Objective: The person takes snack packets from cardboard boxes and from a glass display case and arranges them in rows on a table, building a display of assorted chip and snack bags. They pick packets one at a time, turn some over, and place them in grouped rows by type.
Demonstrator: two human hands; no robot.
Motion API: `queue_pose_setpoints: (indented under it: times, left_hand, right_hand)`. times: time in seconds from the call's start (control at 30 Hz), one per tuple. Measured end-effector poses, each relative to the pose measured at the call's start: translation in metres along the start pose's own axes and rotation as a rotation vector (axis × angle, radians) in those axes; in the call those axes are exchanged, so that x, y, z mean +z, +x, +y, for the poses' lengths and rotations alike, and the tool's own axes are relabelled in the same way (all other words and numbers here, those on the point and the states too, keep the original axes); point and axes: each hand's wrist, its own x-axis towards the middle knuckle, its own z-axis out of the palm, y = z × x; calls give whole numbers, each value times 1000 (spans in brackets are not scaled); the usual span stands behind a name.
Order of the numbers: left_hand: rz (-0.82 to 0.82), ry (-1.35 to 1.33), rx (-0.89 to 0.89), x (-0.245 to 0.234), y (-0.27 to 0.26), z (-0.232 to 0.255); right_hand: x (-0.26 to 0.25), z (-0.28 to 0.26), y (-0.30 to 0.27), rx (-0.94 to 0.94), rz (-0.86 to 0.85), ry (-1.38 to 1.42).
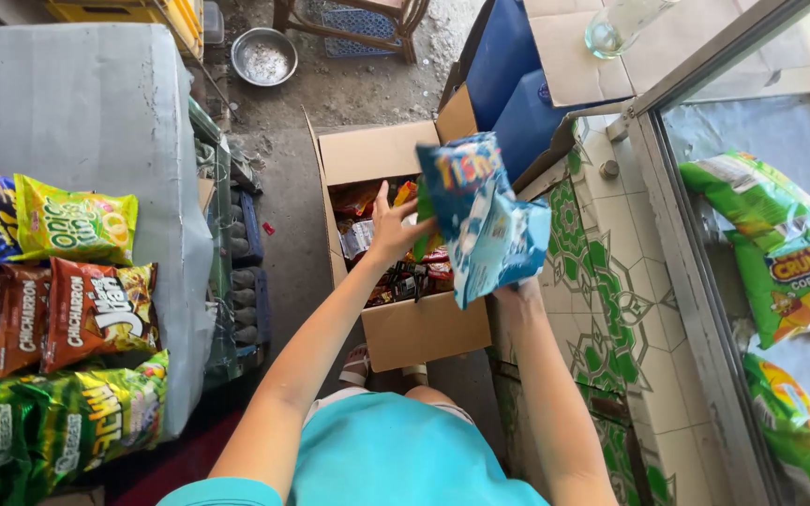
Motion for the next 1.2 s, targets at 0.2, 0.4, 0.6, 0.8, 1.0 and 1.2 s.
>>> queue_pose_setpoints:
  times: [0.2,0.4,0.6,0.8,1.0,1.2]
  left_hand:
    - [136,-249,166,-12,1,49]
    - [380,463,465,-45,-56,94]
    - [724,842,503,-72,-102,74]
    - [839,551,517,-149,-163,73]
    - [977,-305,178,-223,-240,85]
    - [704,-358,323,-312,-308,82]
  right_hand:
    - [51,-42,11,111,-192,98]
    - [145,-51,-9,566,-699,288]
    - [93,-7,29,565,-311,-66]
    - [105,24,39,635,-143,-96]
    - [225,40,4,489,-235,-190]
    - [242,81,30,288,-414,-169]
